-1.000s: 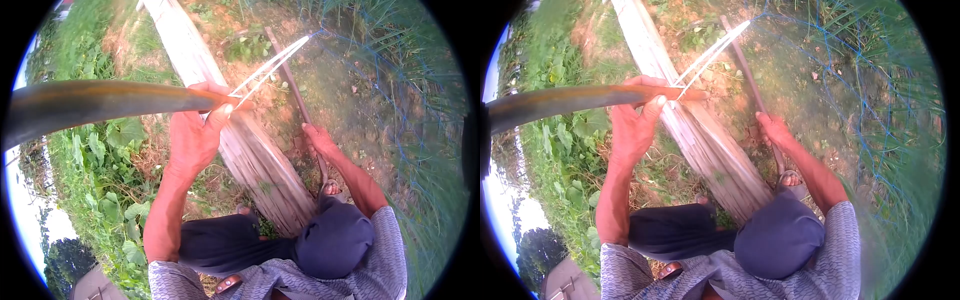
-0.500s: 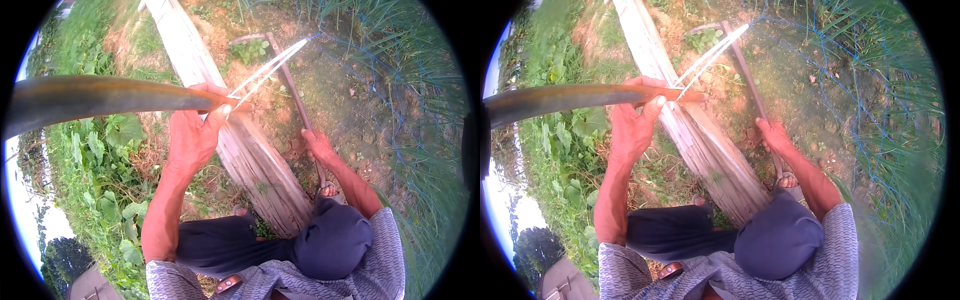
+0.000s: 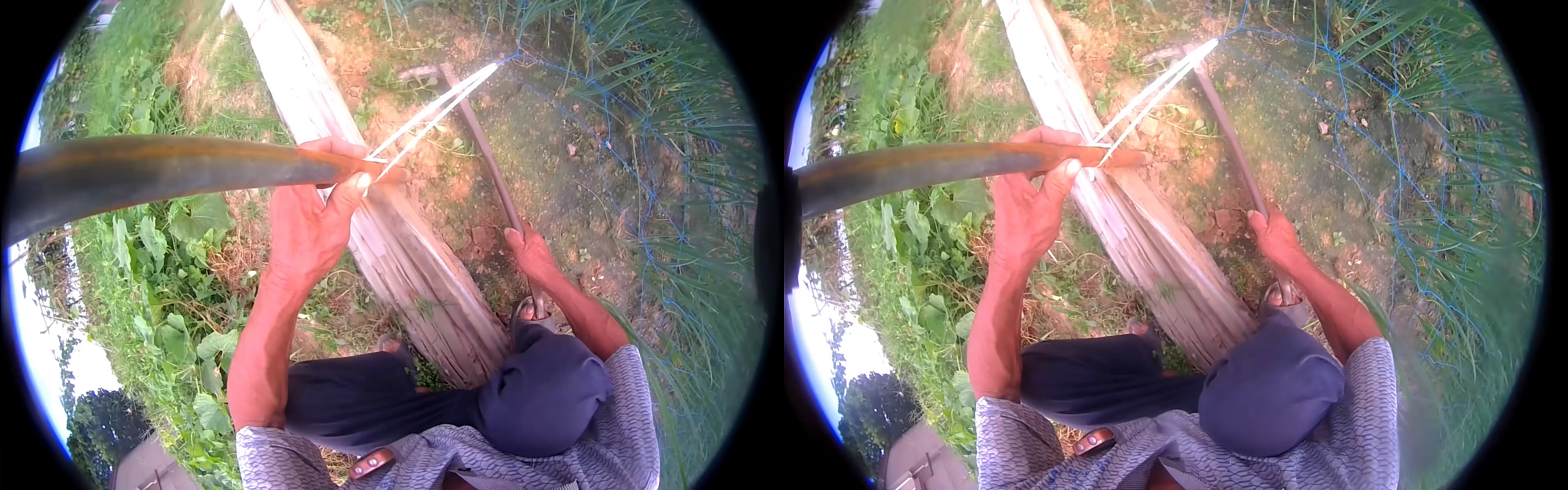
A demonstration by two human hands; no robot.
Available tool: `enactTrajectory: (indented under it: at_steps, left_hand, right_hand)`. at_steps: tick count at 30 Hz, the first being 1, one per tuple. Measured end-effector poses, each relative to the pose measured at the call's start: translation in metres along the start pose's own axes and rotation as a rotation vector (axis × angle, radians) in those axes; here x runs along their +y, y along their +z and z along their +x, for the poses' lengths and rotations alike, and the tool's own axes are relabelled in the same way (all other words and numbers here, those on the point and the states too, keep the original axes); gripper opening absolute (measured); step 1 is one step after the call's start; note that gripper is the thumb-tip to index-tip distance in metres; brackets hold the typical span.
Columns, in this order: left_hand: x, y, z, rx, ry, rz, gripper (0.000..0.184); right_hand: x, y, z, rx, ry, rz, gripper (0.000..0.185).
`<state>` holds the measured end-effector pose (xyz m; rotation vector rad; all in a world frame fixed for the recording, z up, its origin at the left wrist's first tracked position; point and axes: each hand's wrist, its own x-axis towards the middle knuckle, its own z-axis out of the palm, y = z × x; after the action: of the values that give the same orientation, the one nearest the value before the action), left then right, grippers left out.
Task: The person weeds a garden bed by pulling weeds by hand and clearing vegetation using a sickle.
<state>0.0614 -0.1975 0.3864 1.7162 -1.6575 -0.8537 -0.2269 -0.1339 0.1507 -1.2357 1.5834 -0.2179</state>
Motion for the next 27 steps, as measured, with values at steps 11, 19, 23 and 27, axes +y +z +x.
enactTrajectory:
  at_steps: [11, 19, 23, 27]
  left_hand:
    - [0.037, -0.012, 0.013, 0.155, 0.154, -0.230, 0.036]
    - [0.034, 0.000, 0.035, 0.250, 0.472, -0.556, 0.025]
    - [0.036, 0.002, 0.034, 0.286, 0.461, -0.509, 0.027]
    - [0.040, 0.008, 0.034, 0.355, 0.429, -0.448, 0.029]
  right_hand:
    - [0.032, -0.038, 0.012, 0.170, 0.078, -0.541, 0.037]
    - [-0.140, -0.021, 0.152, 0.181, -0.679, -0.349, 0.043]
    - [-0.223, 0.019, 0.248, 0.456, -0.888, -0.365, 0.068]
    - [-0.272, 0.031, 0.274, -0.138, -0.383, -0.025, 0.071]
